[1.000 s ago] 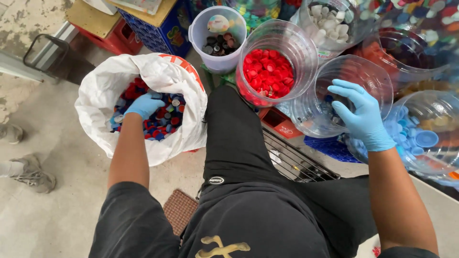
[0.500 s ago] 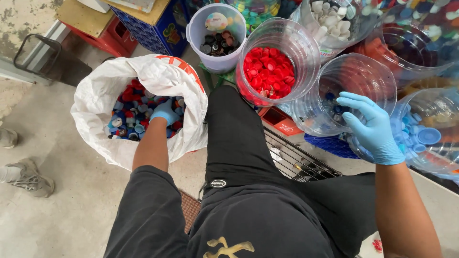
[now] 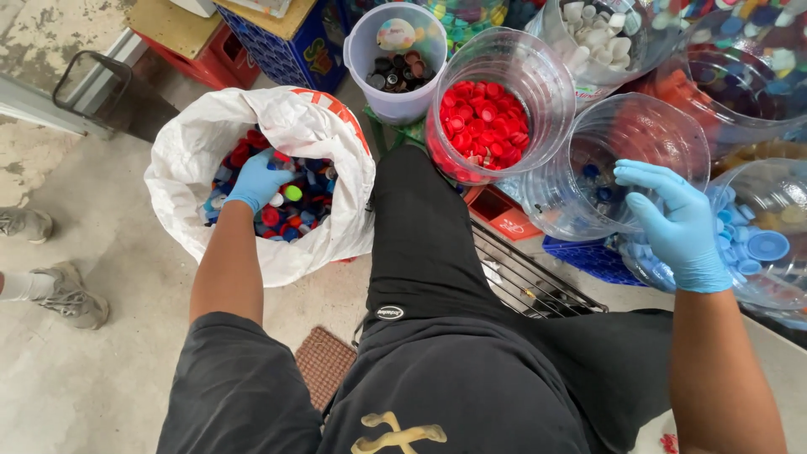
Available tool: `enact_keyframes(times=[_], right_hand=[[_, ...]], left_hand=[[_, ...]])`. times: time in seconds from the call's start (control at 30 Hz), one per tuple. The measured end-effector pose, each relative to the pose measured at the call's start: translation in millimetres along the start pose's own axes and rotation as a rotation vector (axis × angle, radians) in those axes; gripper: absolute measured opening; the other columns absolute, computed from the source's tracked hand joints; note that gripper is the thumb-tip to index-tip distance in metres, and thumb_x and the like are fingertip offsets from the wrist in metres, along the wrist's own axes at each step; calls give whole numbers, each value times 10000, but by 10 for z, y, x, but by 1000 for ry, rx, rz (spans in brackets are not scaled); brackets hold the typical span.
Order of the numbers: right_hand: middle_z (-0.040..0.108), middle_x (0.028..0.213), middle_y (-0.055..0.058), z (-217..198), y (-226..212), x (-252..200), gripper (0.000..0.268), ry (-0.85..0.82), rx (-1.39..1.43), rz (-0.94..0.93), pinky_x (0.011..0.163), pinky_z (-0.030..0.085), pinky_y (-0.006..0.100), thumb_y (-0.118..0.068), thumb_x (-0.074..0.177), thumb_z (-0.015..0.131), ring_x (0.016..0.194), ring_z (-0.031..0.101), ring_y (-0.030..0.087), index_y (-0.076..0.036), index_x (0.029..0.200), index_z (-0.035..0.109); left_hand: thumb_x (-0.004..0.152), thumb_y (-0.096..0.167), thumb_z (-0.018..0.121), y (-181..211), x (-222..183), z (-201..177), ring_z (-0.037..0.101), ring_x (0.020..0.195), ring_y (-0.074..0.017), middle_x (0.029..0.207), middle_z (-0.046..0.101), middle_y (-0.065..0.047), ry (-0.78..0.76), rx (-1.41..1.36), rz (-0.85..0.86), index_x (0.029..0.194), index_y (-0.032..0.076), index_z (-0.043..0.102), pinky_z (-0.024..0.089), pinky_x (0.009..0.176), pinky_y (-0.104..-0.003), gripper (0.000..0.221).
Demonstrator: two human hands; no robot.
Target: The person sits on the floor and sorts mixed plastic bottle caps from a large white sack into clear plastic containers by color. They pick caps from the sack, separate them by hand, and place them into corresponding containers for red, blue, white, and other colors.
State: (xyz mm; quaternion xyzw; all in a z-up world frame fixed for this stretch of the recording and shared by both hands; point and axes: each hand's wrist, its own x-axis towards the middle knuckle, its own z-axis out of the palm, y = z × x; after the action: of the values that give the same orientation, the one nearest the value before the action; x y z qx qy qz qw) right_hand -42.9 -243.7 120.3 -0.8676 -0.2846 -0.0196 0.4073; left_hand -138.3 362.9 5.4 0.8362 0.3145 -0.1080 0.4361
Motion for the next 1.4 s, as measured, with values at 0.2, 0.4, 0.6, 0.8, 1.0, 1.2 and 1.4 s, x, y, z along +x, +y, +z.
enact_keyframes(times=[0.2,0.4,0.6,0.8,1.0,1.2,1.4], right_hand=[[653,1378,208,-11,-57,16,333,-22,5,39,1186,476,467,83,1003,537,1321,606,325,23,1304,669],[654,1369,221,-11,24,-3,324,-18,16,10,1185,487,472,90,1020,541,1316,611,337,41,1317,661],[654,1367,216,-1,64,-56,299,-17,49,19,1181,487,447,71,1037,540,1316,610,325,46,1311,657],[657,1361,209,8,20,-67,302,-14,59,36,1165,498,435,80,1044,533,1308,614,318,46,1319,655],[659,1356,194,18,38,-56,314,-6,82,44,1159,499,420,72,1037,536,1294,617,297,34,1325,653],[656,1362,195,28,113,-60,291,13,121,32,1144,500,408,28,1036,543,1290,616,289,33,1304,656],[699,1280,189,271,204,-175,262,54,217,-24,1074,509,440,-29,1011,575,1210,654,301,15,1236,701]], left_hand=[[858,173,672,-143,56,-112,593,861,-213,889,611,-44,48,-56,23,1289,126,652,505,855,-357,434],[842,196,681,-226,35,-138,592,862,-191,904,651,-43,74,-61,36,1167,141,680,509,859,-346,329],[896,237,703,-146,-75,-214,532,814,-136,868,603,1,26,-127,3,1139,165,675,475,814,-285,255],[945,321,699,-99,-185,-280,583,959,-104,999,673,32,-13,-210,0,1143,190,707,474,905,-272,237],[941,298,717,22,-272,-313,586,930,-102,990,675,29,-12,-209,45,1071,181,710,490,901,-269,175],[907,251,753,655,-360,-287,556,822,-83,879,628,50,-88,-81,177,1032,167,706,488,842,-262,157],[889,194,740,1902,-287,69,575,703,-98,710,625,-7,-232,25,595,934,141,695,468,752,-259,83]])
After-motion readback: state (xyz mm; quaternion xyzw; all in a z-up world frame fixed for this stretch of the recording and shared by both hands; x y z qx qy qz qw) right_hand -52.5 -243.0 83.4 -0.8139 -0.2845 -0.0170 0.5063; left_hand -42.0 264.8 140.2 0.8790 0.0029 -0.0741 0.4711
